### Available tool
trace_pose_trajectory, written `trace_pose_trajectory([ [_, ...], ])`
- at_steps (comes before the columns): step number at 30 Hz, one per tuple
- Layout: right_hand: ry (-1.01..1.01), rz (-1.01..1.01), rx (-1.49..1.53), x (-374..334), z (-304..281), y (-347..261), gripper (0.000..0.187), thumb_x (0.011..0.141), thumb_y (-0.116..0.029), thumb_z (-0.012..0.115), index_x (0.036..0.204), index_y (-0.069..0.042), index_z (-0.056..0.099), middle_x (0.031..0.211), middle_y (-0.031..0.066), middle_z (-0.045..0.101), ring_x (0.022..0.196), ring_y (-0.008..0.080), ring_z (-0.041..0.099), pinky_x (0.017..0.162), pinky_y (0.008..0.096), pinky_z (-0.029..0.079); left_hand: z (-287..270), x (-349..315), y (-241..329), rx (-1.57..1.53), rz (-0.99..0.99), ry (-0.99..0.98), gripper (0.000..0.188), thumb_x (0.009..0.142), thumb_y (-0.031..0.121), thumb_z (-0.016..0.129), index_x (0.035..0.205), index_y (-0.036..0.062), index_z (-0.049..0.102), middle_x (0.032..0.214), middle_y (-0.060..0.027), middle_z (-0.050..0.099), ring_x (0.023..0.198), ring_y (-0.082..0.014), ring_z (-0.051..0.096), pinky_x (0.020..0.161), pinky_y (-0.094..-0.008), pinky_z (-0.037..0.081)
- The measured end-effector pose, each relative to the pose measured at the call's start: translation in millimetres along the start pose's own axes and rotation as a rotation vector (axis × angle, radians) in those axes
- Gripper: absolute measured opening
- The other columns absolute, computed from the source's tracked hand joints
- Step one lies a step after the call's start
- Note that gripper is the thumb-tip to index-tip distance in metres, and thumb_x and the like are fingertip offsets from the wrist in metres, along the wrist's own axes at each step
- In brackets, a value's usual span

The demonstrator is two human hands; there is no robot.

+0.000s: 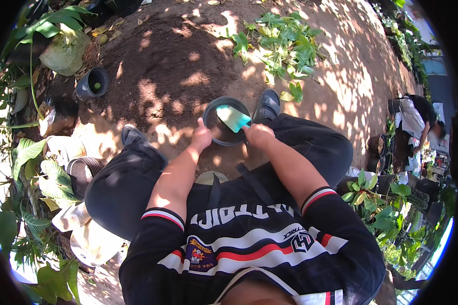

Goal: The person uses a trowel to fill a black pot with soil, places a small plant into the pot, adds more soil around the plant, and then carries the finished pot to another area.

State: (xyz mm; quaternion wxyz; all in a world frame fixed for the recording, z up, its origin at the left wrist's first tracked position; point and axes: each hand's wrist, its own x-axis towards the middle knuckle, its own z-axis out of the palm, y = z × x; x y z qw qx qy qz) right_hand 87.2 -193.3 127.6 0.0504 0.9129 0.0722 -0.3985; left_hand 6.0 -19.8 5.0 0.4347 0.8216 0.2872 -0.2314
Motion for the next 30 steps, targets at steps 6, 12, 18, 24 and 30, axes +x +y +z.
trace_pose_trajectory([
  [6,-0.116,0.020,-0.025,-5.4,-28.1,-10.0,0.053,0.090,-0.047,0.034,0.101,-0.004,0.062,0.103,0.0155,0.061,0.097,0.0316,0.058,0.082,0.0400,0.045,18.0,-11.9,4.7,-0.121,-0.098,0.014,0.060,0.082,0.014,0.044,0.131,0.0016,0.012,0.100,-0.0276,0.055,0.094,-0.0399,0.054,0.084,-0.0435,0.042],
  [12,-0.064,-0.004,-0.116,-7.2,-51.3,5.6,0.054,0.089,-0.048,0.035,0.101,-0.003,0.062,0.100,0.0158,0.062,0.095,0.0315,0.058,0.079,0.0421,0.045,17.5,-42.5,31.4,-0.393,-0.247,-0.085,0.061,0.087,0.010,0.041,0.134,0.0058,0.003,0.082,-0.0186,0.058,0.060,-0.0227,0.060,0.047,-0.0333,0.049],
  [18,-0.121,0.085,0.029,9.6,-1.9,17.6,0.053,0.091,-0.047,0.027,0.117,-0.008,0.053,0.122,0.0115,0.051,0.114,0.0247,0.048,0.092,0.0387,0.040,14.6,-38.5,29.9,-0.399,-0.246,-0.122,0.061,0.088,0.010,0.039,0.134,0.0054,0.000,0.076,-0.0149,0.058,0.049,-0.0191,0.056,0.040,-0.0297,0.047],
  [24,-0.124,0.060,0.010,-0.9,-23.4,10.7,0.059,0.090,-0.049,0.028,0.109,-0.001,0.056,0.108,0.0145,0.058,0.101,0.0279,0.056,0.085,0.0374,0.043,12.1,-38.9,30.3,-0.330,-0.232,-0.145,0.057,0.088,0.015,0.039,0.133,0.0030,0.006,0.077,-0.0168,0.059,0.051,-0.0238,0.058,0.046,-0.0333,0.049],
  [30,-0.276,0.129,0.143,-28.4,-40.9,-11.3,0.050,0.092,-0.042,0.028,0.106,-0.005,0.059,0.108,0.0108,0.060,0.101,0.0286,0.056,0.086,0.0389,0.044,9.8,-27.7,19.6,0.041,-0.118,0.069,0.043,0.087,0.029,0.041,0.120,0.0033,0.033,0.094,-0.0259,0.058,0.090,-0.0402,0.057,0.080,-0.0461,0.044],
])
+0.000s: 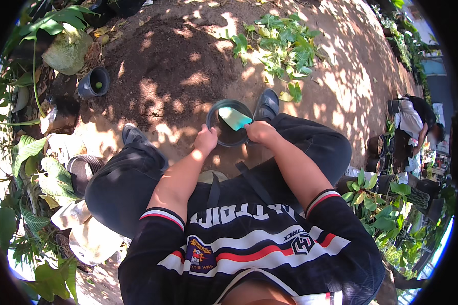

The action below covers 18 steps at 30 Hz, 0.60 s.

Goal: The person uses a trowel to fill a black pot with soil, places a small plant into the pot, adds more soil around the plant, and then carries the finished pot to another area.

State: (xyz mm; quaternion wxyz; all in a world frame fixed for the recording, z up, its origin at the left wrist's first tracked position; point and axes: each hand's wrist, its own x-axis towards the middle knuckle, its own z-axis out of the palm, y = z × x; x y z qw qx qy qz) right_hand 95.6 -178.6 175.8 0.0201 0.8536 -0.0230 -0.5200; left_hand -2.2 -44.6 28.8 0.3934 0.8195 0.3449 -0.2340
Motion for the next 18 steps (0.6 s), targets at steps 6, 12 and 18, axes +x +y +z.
trace_pose_trajectory([
  [6,0.167,-0.204,-0.089,63.2,63.2,22.1,0.052,0.092,-0.042,0.028,0.101,-0.002,0.060,0.105,0.0147,0.060,0.098,0.0318,0.057,0.083,0.0409,0.045,-28.8,23.8,7.2,0.116,0.089,-0.045,0.041,0.086,0.020,0.038,0.124,0.0068,0.031,0.106,-0.0253,0.055,0.101,-0.0385,0.052,0.085,-0.0449,0.041],
  [12,0.228,-0.235,-0.239,19.1,13.0,3.6,0.055,0.091,-0.046,0.031,0.100,-0.001,0.061,0.101,0.0152,0.061,0.095,0.0315,0.059,0.079,0.0392,0.047,-16.7,20.3,-0.3,-0.120,0.013,-0.182,0.069,0.085,0.011,0.042,0.138,0.0113,-0.002,0.084,-0.0179,0.060,0.070,-0.0269,0.061,0.059,-0.0369,0.049],
  [18,0.300,-0.232,-0.373,25.4,-15.5,6.1,0.055,0.090,-0.046,0.032,0.098,0.000,0.062,0.096,0.0165,0.062,0.093,0.0329,0.059,0.078,0.0430,0.046,-8.9,13.7,-15.8,-0.395,-0.065,-0.259,0.073,0.087,0.013,0.043,0.135,0.0087,-0.012,0.061,-0.0099,0.057,0.042,-0.0148,0.052,0.035,-0.0263,0.041],
])
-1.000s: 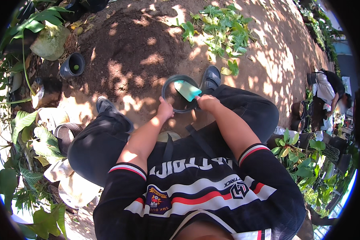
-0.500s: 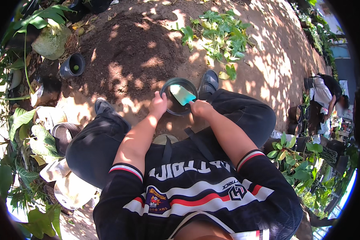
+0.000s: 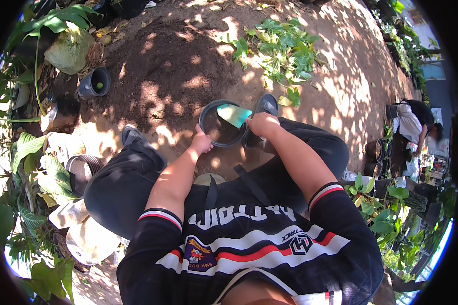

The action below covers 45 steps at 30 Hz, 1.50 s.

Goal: The person uses a trowel to fill a black pot with soil, places a small plant into the pot, adds more soil around the plant, and then carries the finished pot to another area.

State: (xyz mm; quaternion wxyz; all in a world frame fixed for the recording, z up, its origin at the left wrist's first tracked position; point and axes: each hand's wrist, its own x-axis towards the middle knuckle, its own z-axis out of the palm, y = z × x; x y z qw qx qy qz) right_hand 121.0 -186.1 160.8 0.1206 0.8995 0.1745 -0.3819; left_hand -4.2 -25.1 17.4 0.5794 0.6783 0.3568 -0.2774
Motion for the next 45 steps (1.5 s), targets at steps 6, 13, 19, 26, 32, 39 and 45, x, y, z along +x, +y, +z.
trace_pose_trajectory([
  [6,-0.038,-0.001,0.033,9.6,1.8,-3.4,0.049,0.090,-0.043,0.035,0.102,-0.005,0.062,0.106,0.0138,0.060,0.099,0.0296,0.057,0.081,0.0406,0.045,-3.6,0.4,2.2,0.008,-0.030,-0.060,0.072,0.088,0.013,0.039,0.133,0.0065,-0.016,0.061,-0.0098,0.057,0.041,-0.0141,0.051,0.035,-0.0254,0.041],
  [13,-0.042,-0.108,-0.045,8.1,-20.6,-3.1,0.047,0.090,-0.043,0.036,0.103,-0.004,0.061,0.106,0.0144,0.060,0.099,0.0298,0.057,0.082,0.0402,0.045,-6.0,-7.3,13.8,0.053,-0.085,-0.068,0.065,0.089,0.011,0.036,0.131,0.0051,-0.013,0.062,-0.0093,0.056,0.041,-0.0133,0.050,0.034,-0.0249,0.040],
  [19,-0.051,-0.091,-0.004,11.5,-6.7,-12.0,0.050,0.091,-0.043,0.033,0.100,-0.003,0.062,0.101,0.0157,0.061,0.096,0.0307,0.059,0.078,0.0415,0.047,-8.8,-5.8,15.3,0.078,-0.094,-0.096,0.070,0.088,0.013,0.037,0.131,0.0037,-0.018,0.062,-0.0091,0.056,0.042,-0.0135,0.050,0.036,-0.0253,0.040],
  [26,-0.095,0.100,0.064,19.9,24.5,-28.2,0.058,0.090,-0.049,0.030,0.107,0.000,0.058,0.107,0.0182,0.059,0.102,0.0338,0.056,0.083,0.0461,0.044,-15.5,2.4,16.1,0.132,-0.127,-0.112,0.076,0.087,0.017,0.036,0.132,0.0039,-0.024,0.063,-0.0090,0.057,0.045,-0.0147,0.050,0.041,-0.0271,0.041],
  [32,-0.052,0.006,-0.030,-3.0,-24.5,-25.9,0.053,0.089,-0.047,0.034,0.104,-0.004,0.060,0.106,0.0152,0.060,0.100,0.0306,0.057,0.082,0.0413,0.045,-12.6,-4.8,12.3,0.098,-0.105,-0.106,0.077,0.087,0.020,0.037,0.132,0.0035,-0.023,0.064,-0.0085,0.058,0.045,-0.0146,0.050,0.041,-0.0273,0.041],
  [39,-0.040,-0.019,-0.052,12.4,-9.2,-35.4,0.051,0.090,-0.045,0.034,0.103,-0.004,0.061,0.107,0.0147,0.059,0.102,0.0305,0.056,0.084,0.0400,0.044,-14.3,-2.3,15.4,0.103,-0.104,-0.120,0.077,0.087,0.021,0.037,0.132,0.0033,-0.023,0.064,-0.0086,0.058,0.045,-0.0148,0.051,0.041,-0.0275,0.041],
  [45,-0.054,0.090,0.036,6.2,7.2,-39.6,0.053,0.090,-0.046,0.032,0.108,-0.003,0.058,0.115,0.0160,0.055,0.111,0.0298,0.050,0.090,0.0407,0.040,-16.2,0.8,15.9,0.141,-0.107,-0.147,0.075,0.088,0.022,0.033,0.131,0.0026,-0.026,0.067,-0.0073,0.059,0.046,-0.0138,0.051,0.041,-0.0275,0.041],
])
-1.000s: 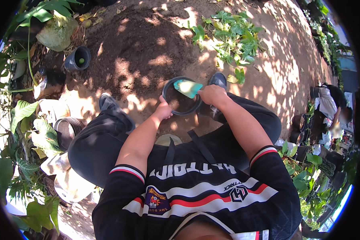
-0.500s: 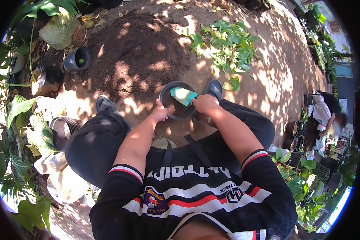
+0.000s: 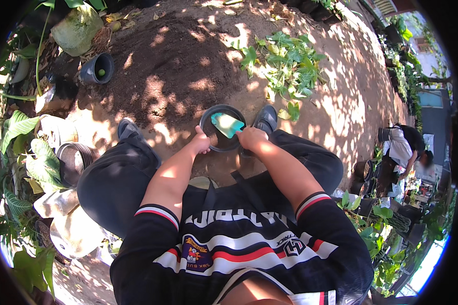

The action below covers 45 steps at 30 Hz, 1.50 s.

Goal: The person uses a trowel to fill a black pot with soil, places a small plant into the pot, adds more soil around the plant, and then carries the finished pot to another area.

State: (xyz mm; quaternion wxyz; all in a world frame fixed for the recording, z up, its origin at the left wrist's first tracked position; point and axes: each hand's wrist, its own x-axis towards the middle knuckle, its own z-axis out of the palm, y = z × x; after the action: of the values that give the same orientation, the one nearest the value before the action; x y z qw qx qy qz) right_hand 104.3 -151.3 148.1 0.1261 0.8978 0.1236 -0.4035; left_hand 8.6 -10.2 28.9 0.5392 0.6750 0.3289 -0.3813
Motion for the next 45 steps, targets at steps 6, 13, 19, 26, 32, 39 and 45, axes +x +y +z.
trace_pose_trajectory([
  [6,0.018,-0.155,-0.104,4.4,-36.9,17.5,0.051,0.090,-0.044,0.035,0.103,-0.002,0.060,0.107,0.0167,0.059,0.102,0.0324,0.055,0.085,0.0421,0.043,0.3,-8.9,5.9,-0.021,-0.012,0.008,0.075,0.087,0.020,0.035,0.132,0.0037,-0.023,0.067,-0.0099,0.059,0.046,-0.0154,0.051,0.042,-0.0281,0.042],
  [13,-0.130,0.061,0.092,18.7,14.9,18.3,0.055,0.091,-0.046,0.027,0.119,-0.003,0.049,0.122,0.0167,0.050,0.112,0.0334,0.048,0.091,0.0462,0.039,-1.3,1.3,2.3,-0.008,-0.015,0.006,0.076,0.087,0.021,0.035,0.132,0.0037,-0.024,0.067,-0.0095,0.059,0.046,-0.0154,0.051,0.042,-0.0280,0.042],
  [19,-0.175,-0.031,0.052,6.4,-17.8,13.1,0.053,0.090,-0.045,0.031,0.112,-0.003,0.055,0.118,0.0140,0.053,0.112,0.0310,0.049,0.091,0.0433,0.039,2.0,1.1,-4.7,-0.054,0.014,0.011,0.076,0.086,0.021,0.034,0.132,0.0030,-0.024,0.065,-0.0092,0.058,0.045,-0.0151,0.051,0.041,-0.0276,0.040],
  [26,-0.311,0.135,0.086,-0.9,-19.9,5.6,0.058,0.092,-0.046,0.026,0.100,0.001,0.060,0.096,0.0175,0.062,0.077,0.0315,0.063,0.067,0.0398,0.050,2.6,4.4,-7.4,-0.085,0.019,0.011,0.074,0.088,0.019,0.034,0.132,0.0033,-0.023,0.065,-0.0089,0.058,0.045,-0.0149,0.050,0.042,-0.0282,0.040],
  [32,-0.161,0.185,0.214,-5.5,0.3,10.0,0.068,0.090,-0.052,0.024,0.103,0.006,0.057,0.091,0.0211,0.062,0.080,0.0342,0.061,0.070,0.0417,0.048,-0.8,0.0,0.0,-0.059,0.005,-0.013,0.074,0.088,0.018,0.033,0.132,0.0031,-0.024,0.065,-0.0086,0.057,0.046,-0.0150,0.050,0.042,-0.0289,0.040],
  [39,-0.239,0.040,0.153,24.9,11.5,15.1,0.065,0.092,-0.047,0.023,0.090,0.007,0.058,0.076,0.0199,0.060,0.065,0.0319,0.060,0.060,0.0429,0.048,1.2,0.7,1.1,-0.061,0.013,-0.035,0.074,0.089,0.021,0.033,0.131,0.0034,-0.025,0.065,-0.0072,0.056,0.046,-0.0136,0.050,0.041,-0.0279,0.039],
  [45,-0.193,0.148,0.170,-4.7,5.1,-4.5,0.060,0.091,-0.047,0.026,0.101,0.003,0.059,0.092,0.0154,0.063,0.072,0.0289,0.063,0.063,0.0399,0.050,-5.2,-5.2,1.2,-0.034,0.001,-0.041,0.084,0.088,0.029,0.041,0.130,-0.0013,-0.025,0.069,-0.0093,0.058,0.048,-0.0145,0.051,0.044,-0.0284,0.040],
])
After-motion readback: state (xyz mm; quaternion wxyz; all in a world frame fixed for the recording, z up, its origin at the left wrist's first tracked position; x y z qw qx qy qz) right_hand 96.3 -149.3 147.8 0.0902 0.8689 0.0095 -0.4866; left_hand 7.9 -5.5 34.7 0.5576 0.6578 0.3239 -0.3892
